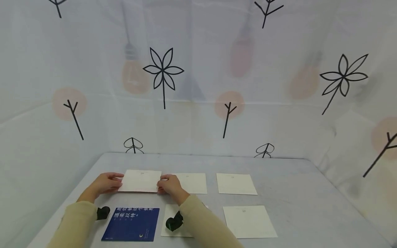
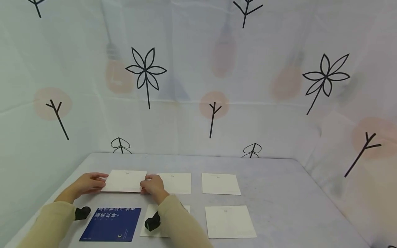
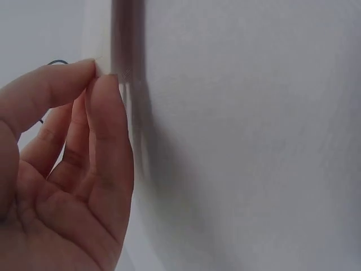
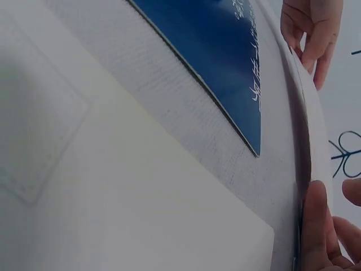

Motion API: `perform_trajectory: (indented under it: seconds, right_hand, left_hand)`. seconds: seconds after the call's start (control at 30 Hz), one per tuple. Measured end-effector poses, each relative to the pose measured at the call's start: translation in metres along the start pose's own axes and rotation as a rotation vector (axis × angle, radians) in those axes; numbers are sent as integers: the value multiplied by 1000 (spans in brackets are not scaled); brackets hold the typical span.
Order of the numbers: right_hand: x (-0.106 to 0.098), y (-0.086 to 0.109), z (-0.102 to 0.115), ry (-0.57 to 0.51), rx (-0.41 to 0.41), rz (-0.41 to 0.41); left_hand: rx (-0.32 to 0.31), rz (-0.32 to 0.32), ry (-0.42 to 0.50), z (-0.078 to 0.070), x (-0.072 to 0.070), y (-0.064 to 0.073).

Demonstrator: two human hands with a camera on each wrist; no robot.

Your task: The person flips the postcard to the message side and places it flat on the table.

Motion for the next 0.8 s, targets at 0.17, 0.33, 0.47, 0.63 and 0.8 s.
perform_trajectory:
  seconds: [0.17,0.33,0.47,0.63,0.8]
  right_hand:
    - [-1,0,2,66,6,-16]
    - [-3,-2,1,82,39,4]
    - [-5,-3,1,56,56,46]
    - [-5,-4,-1,38,67,69]
    - [-5,-3,0,52,75,43]
  left_hand:
    - [-12,10,-18,-2,4,0]
    - [-21,13,-35,-2,6,-3]
    - [-33,9,-50,-1,8,-4]
    - [-45,-6,-67,-1,11,-3]
    - [-79,-17,-71,-1,12,-4]
Point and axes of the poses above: each hand's wrist, its own y-axis away from the middle knuckle, its own x-axis out of the palm, z = x × y, the point moved 4 cm from there along -y, towards the middle knuckle, and after that the axes turned 12 degrees about x, right-handed, at the moved point
